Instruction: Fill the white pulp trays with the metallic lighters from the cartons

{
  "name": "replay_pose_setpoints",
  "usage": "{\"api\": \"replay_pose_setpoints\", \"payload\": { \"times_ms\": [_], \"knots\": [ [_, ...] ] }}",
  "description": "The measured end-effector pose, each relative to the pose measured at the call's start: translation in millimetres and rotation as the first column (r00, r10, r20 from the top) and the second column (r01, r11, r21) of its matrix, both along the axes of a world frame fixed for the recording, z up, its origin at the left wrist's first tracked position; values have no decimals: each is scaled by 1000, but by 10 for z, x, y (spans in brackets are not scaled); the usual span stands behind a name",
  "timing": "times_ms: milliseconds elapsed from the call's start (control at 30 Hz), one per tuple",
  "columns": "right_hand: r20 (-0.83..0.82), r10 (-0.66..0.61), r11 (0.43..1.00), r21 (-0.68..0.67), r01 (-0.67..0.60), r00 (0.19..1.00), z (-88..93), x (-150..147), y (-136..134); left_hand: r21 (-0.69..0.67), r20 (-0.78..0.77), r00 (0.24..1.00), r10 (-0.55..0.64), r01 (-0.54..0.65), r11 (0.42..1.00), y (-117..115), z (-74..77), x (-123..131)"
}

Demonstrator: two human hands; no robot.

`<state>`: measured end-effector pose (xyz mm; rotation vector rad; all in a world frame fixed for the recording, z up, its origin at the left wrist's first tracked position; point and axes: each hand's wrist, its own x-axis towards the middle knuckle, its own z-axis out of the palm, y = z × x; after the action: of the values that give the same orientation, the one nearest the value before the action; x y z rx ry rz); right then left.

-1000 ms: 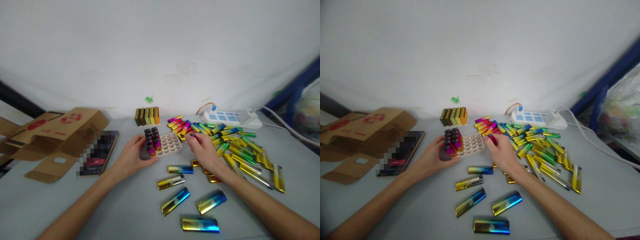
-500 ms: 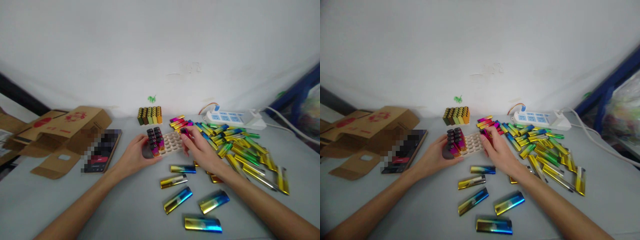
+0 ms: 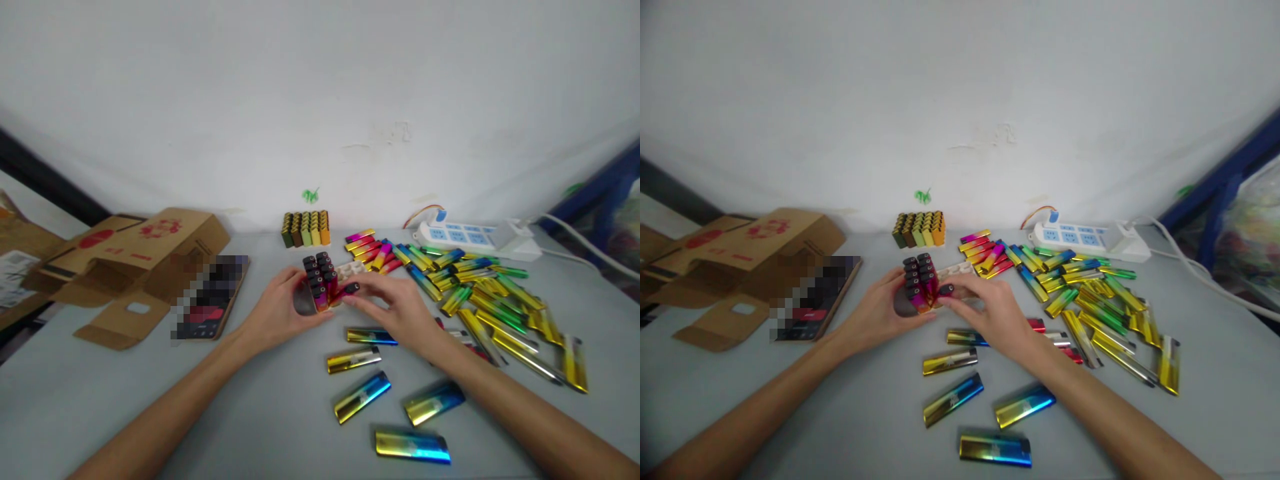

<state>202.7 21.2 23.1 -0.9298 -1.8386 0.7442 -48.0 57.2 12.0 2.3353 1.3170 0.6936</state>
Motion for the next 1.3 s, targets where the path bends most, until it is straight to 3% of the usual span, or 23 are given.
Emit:
{"api": "replay_pose_setpoints", "payload": {
  "times_ms": [133, 267, 400, 600, 767, 833, 900, 1000, 1067, 1167, 1300],
  "knots": [
    [216, -19, 994, 111, -5, 976, 19, 49, 38, 0, 13, 1000, -12, 12, 1000, -8, 6, 3],
    [310, 5, 981, 184, -66, 951, 40, 41, 71, 4, 10, 1000, -7, 7, 1000, -11, 12, 15],
    [286, -45, 974, 225, -22, 957, -24, -53, 53, 6, 1, 1000, -3, 3, 1000, -3, 4, 23],
    [188, -52, 994, 107, 32, 981, -101, -160, 4, 11, 6, 1000, -12, 12, 1000, 5, 0, 24],
    [450, -29, 974, 214, -77, 892, 99, 56, 46, 6, -18, 1000, -15, 15, 1000, 10, 10, 11],
    [534, -1, 986, 144, -89, 846, 209, 288, 82, -4, -41, 999, -1, 1, 1000, 15, 9, 2],
    [590, -16, 998, 53, -19, 808, 281, 577, 116, -6, -59, 998, 13, -14, 1000, 21, 7, -4],
    [678, 2, 990, -104, 93, 735, 304, 987, 135, -4, -69, 997, 16, -17, 1000, 26, 5, -9],
    [675, 60, 970, -215, 118, 735, 296, 1158, 117, -7, -63, 998, 9, -9, 1000, 27, 5, -12],
    [626, 137, 944, -316, 90, 768, 302, 1226, 65, -7, -61, 998, 8, -8, 1000, 30, 5, -17],
    [646, 157, 933, -345, 103, 747, 312, 1168, 37, -7, -65, 998, 5, -5, 1000, 33, -2, -22]
  ]
}}
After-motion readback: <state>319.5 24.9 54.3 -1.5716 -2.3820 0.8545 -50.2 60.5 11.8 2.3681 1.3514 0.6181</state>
